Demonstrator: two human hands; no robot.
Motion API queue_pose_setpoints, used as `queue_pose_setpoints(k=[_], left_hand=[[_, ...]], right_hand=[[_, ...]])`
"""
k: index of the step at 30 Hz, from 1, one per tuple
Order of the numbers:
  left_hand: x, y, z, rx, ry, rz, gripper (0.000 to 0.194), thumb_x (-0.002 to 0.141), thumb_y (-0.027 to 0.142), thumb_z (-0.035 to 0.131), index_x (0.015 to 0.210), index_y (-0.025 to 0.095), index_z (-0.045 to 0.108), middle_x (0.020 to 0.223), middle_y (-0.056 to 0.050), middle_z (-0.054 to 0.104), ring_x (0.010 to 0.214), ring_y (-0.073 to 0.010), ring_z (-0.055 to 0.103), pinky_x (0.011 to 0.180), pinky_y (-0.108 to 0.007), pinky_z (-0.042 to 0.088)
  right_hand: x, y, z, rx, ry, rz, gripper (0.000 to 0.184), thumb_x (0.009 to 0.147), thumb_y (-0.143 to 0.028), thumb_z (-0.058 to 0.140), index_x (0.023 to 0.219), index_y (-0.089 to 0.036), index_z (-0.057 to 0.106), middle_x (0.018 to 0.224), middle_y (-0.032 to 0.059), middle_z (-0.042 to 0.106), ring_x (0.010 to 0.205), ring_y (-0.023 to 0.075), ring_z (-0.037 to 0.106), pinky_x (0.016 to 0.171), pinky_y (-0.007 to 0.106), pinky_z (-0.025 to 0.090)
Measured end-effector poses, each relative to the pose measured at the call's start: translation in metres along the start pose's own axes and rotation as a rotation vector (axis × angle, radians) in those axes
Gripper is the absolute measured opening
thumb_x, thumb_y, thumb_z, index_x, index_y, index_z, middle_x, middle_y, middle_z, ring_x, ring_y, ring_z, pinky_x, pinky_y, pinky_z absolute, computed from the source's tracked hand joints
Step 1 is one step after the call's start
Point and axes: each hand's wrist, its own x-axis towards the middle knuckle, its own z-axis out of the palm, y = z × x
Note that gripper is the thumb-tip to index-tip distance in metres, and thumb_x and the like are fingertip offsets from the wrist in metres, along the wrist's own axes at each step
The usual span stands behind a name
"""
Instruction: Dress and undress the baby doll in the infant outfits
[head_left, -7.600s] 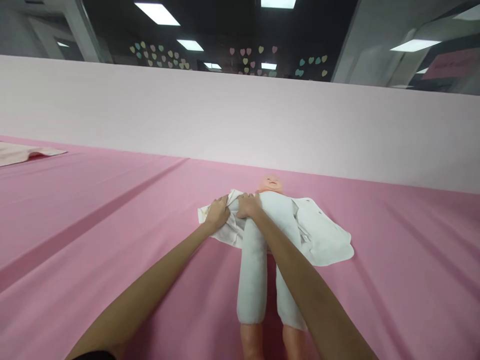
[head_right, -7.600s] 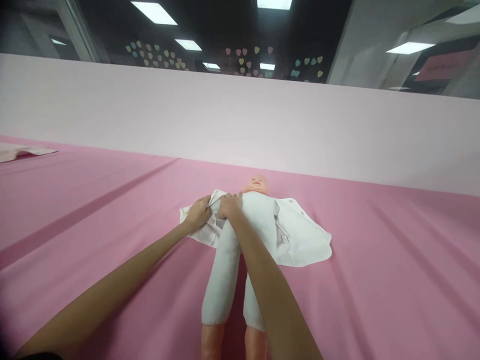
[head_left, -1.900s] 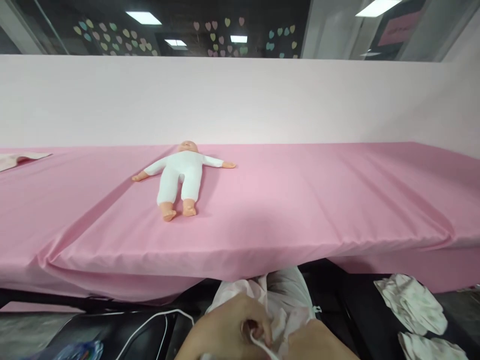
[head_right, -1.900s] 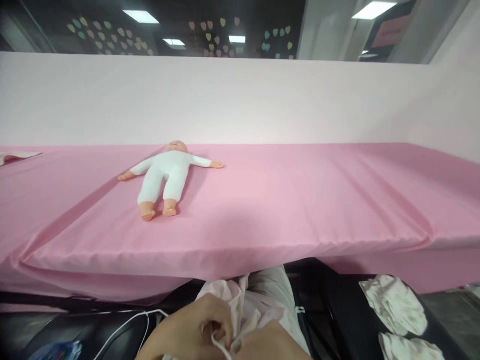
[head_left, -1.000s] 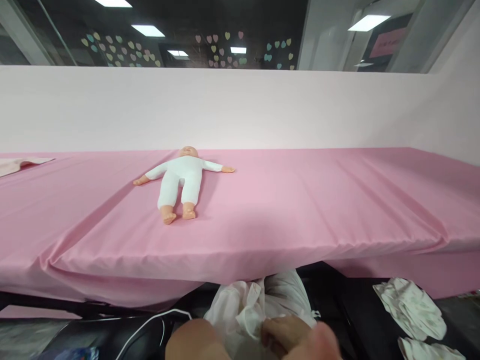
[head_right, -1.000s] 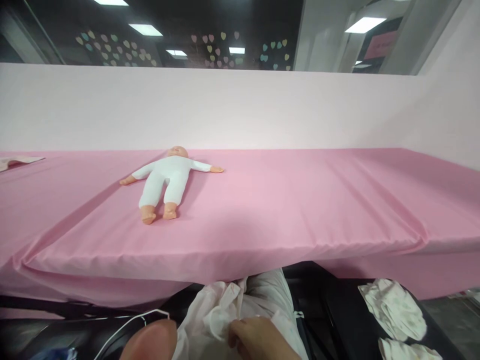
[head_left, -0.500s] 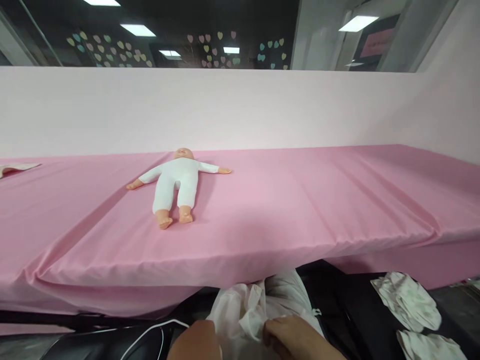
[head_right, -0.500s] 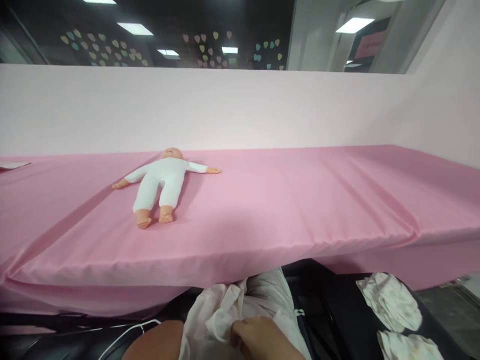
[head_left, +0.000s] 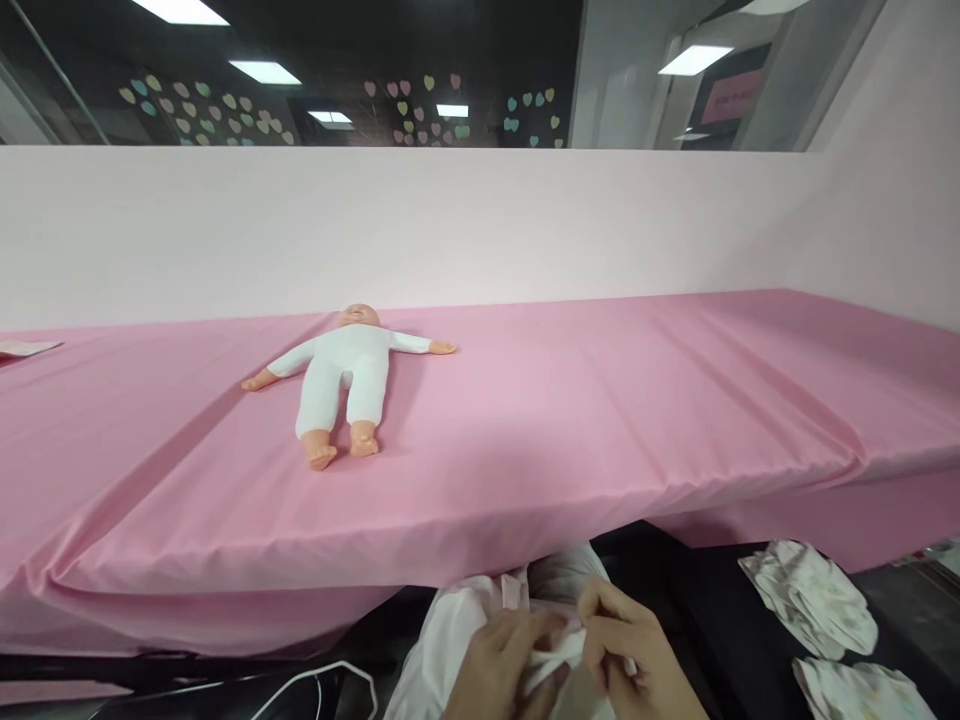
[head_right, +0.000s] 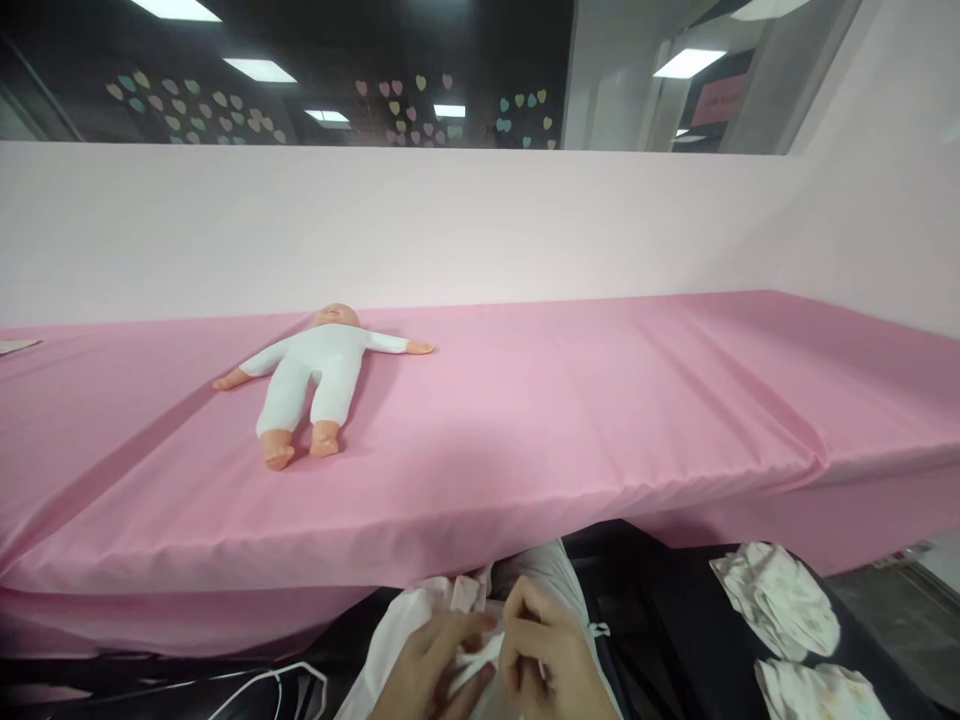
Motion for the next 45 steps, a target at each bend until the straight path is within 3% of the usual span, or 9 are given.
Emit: queue_pose_setpoints(k=[3, 8, 16, 21, 25, 32, 38, 42, 45], left_hand=[[0.004, -0.019, -0.002, 0.034, -0.001, 0.002, 0.020, 0.085, 0.029, 0.045, 0.100, 0.020, 0.054, 0.082, -0.006, 0.061, 0.069, -0.0163, 0.058, 0.060, -0.026, 0.047], [0.001, -0.015, -0.038, 0.095, -0.037, -0.108, 0.037, 0.072, 0.051, 0.061, 0.091, 0.019, 0.056, 0.091, -0.008, 0.060, 0.086, -0.0218, 0.055, 0.079, -0.034, 0.046], [0.012, -0.012, -0.078, 0.241, 0.028, -0.066, 0.042, 0.070, 0.050, 0.065, 0.054, 0.016, 0.046, 0.059, -0.003, 0.052, 0.072, -0.0192, 0.047, 0.068, -0.033, 0.041], [0.008, -0.005, -0.086, -0.163, -0.205, -0.101, 0.046, 0.064, 0.061, 0.064, 0.063, 0.016, 0.054, 0.063, 0.000, 0.050, 0.065, -0.0133, 0.046, 0.060, -0.023, 0.039], [0.013, -0.002, -0.091, -0.292, -0.266, -0.252, 0.047, 0.069, 0.062, 0.058, 0.074, 0.016, 0.060, 0.067, 0.001, 0.052, 0.065, -0.0123, 0.045, 0.059, -0.022, 0.037], [0.032, -0.010, -0.121, -0.118, -0.005, -0.488, 0.025, 0.076, 0.036, 0.060, 0.065, 0.015, 0.055, 0.063, 0.003, 0.048, 0.060, -0.0098, 0.041, 0.055, -0.021, 0.031], [0.029, -0.009, -0.137, 0.002, 0.123, -0.483, 0.028, 0.074, 0.032, 0.062, 0.064, 0.017, 0.040, 0.063, 0.005, 0.037, 0.058, -0.0085, 0.035, 0.052, -0.020, 0.030], [0.034, 0.005, -0.148, -0.023, -0.121, -0.311, 0.022, 0.086, 0.017, 0.040, 0.065, 0.016, 0.048, 0.081, 0.000, 0.045, 0.071, -0.0095, 0.046, 0.065, -0.020, 0.039], [0.043, 0.017, -0.154, 0.195, -0.269, -0.289, 0.038, 0.085, 0.008, 0.029, 0.093, 0.023, 0.063, 0.101, -0.003, 0.048, 0.076, -0.0101, 0.052, 0.073, -0.025, 0.043]], right_hand=[[-0.001, 0.001, -0.007, -0.157, 0.075, -0.171, 0.034, 0.077, 0.001, 0.032, 0.050, -0.015, 0.046, 0.064, -0.0003, 0.039, 0.052, 0.0061, 0.039, 0.047, 0.019, 0.029], [0.012, 0.002, -0.013, -0.658, 0.319, -0.440, 0.038, 0.083, -0.003, 0.035, 0.049, -0.016, 0.046, 0.060, 0.0013, 0.043, 0.055, 0.0100, 0.037, 0.051, 0.025, 0.027], [0.026, -0.016, -0.042, -0.857, 0.055, -0.667, 0.026, 0.087, -0.009, 0.042, 0.073, -0.017, 0.062, 0.061, 0.0010, 0.054, 0.058, 0.0118, 0.048, 0.056, 0.029, 0.034], [0.032, -0.031, -0.051, -0.882, 0.007, -0.739, 0.025, 0.085, -0.005, 0.041, 0.079, -0.015, 0.063, 0.061, 0.0020, 0.059, 0.055, 0.0131, 0.052, 0.054, 0.031, 0.041], [0.037, -0.041, -0.059, -0.873, -0.013, -0.899, 0.030, 0.084, -0.002, 0.037, 0.084, -0.017, 0.063, 0.072, 0.0025, 0.066, 0.076, 0.0158, 0.062, 0.082, 0.036, 0.050], [0.048, -0.013, -0.067, -1.062, -0.032, -0.888, 0.035, 0.081, -0.002, 0.030, 0.090, -0.011, 0.063, 0.082, 0.0086, 0.065, 0.087, 0.0193, 0.058, 0.094, 0.043, 0.043], [0.057, -0.013, -0.070, -1.142, -0.155, -0.790, 0.025, 0.071, -0.005, 0.038, 0.058, -0.017, 0.056, 0.056, 0.0032, 0.050, 0.062, 0.0166, 0.047, 0.078, 0.041, 0.044], [0.070, -0.027, -0.074, -1.098, -0.135, -0.723, 0.016, 0.063, -0.014, 0.047, 0.048, -0.019, 0.047, 0.049, 0.0020, 0.044, 0.051, 0.0142, 0.038, 0.052, 0.032, 0.031], [0.088, -0.037, -0.076, -1.141, -0.100, -0.680, 0.017, 0.061, -0.016, 0.052, 0.046, -0.018, 0.047, 0.046, 0.0030, 0.046, 0.047, 0.0121, 0.038, 0.049, 0.030, 0.024]])
